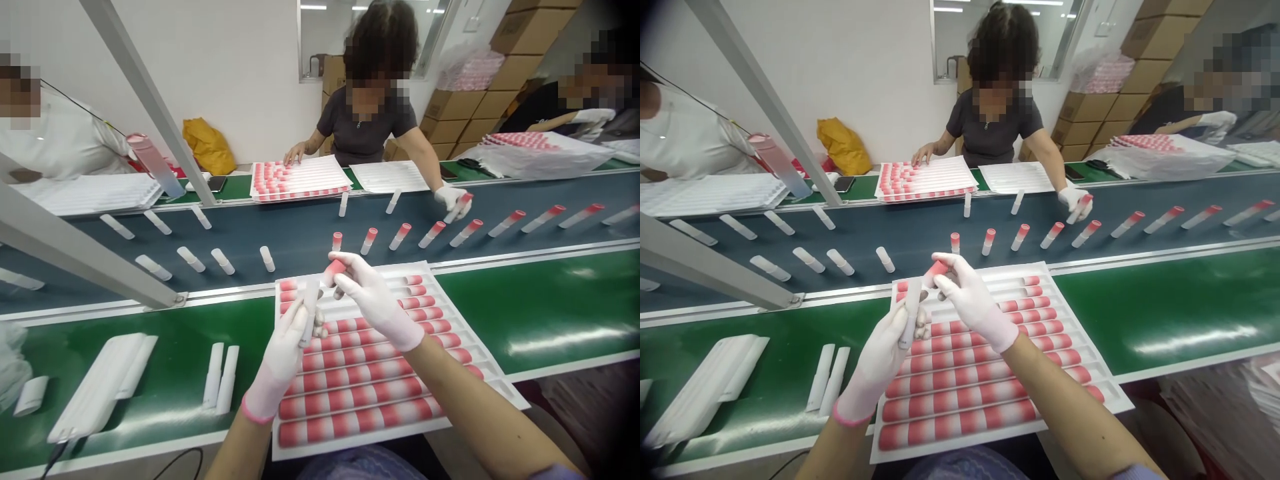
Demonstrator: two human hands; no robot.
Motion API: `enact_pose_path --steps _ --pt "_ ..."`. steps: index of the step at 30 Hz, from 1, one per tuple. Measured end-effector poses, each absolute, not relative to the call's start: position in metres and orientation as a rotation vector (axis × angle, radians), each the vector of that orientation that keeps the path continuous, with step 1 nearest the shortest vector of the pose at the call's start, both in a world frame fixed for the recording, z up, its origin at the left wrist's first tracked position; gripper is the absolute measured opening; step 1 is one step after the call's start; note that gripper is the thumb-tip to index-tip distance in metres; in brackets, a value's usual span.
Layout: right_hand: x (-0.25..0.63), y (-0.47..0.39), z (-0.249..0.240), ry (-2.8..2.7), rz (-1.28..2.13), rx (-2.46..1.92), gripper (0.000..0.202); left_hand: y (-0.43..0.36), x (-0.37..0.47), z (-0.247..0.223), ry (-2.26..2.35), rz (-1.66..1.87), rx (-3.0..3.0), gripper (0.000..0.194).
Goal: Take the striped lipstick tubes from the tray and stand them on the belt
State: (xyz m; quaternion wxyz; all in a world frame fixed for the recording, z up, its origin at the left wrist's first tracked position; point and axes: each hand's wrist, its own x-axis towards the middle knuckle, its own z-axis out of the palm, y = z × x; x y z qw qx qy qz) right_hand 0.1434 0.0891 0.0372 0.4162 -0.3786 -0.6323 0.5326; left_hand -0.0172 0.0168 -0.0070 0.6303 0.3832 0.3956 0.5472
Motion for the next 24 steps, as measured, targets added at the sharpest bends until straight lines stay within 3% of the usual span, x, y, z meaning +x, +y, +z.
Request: enact_pose_path --steps 5,16,21,24 --pt "0.143 0.089 0.045 -1.564 1.412 -0.898 0.029 0.014 -0.013 0.005 1.192 1.179 1.141 0.044" --pt "0.139 0.07 0.055 -1.744 1.099 -0.975 0.034 0.019 -0.017 -0.016 1.332 1.236 1.351 0.033" --pt "0.129 0.061 0.055 -1.74 0.992 -1.042 0.011 0.018 -0.019 -0.019 1.351 1.34 1.443 0.03" --pt "0.128 0.06 0.056 -1.776 1.076 -0.974 0.022 0.016 -0.02 -0.022 1.298 1.324 1.396 0.034"
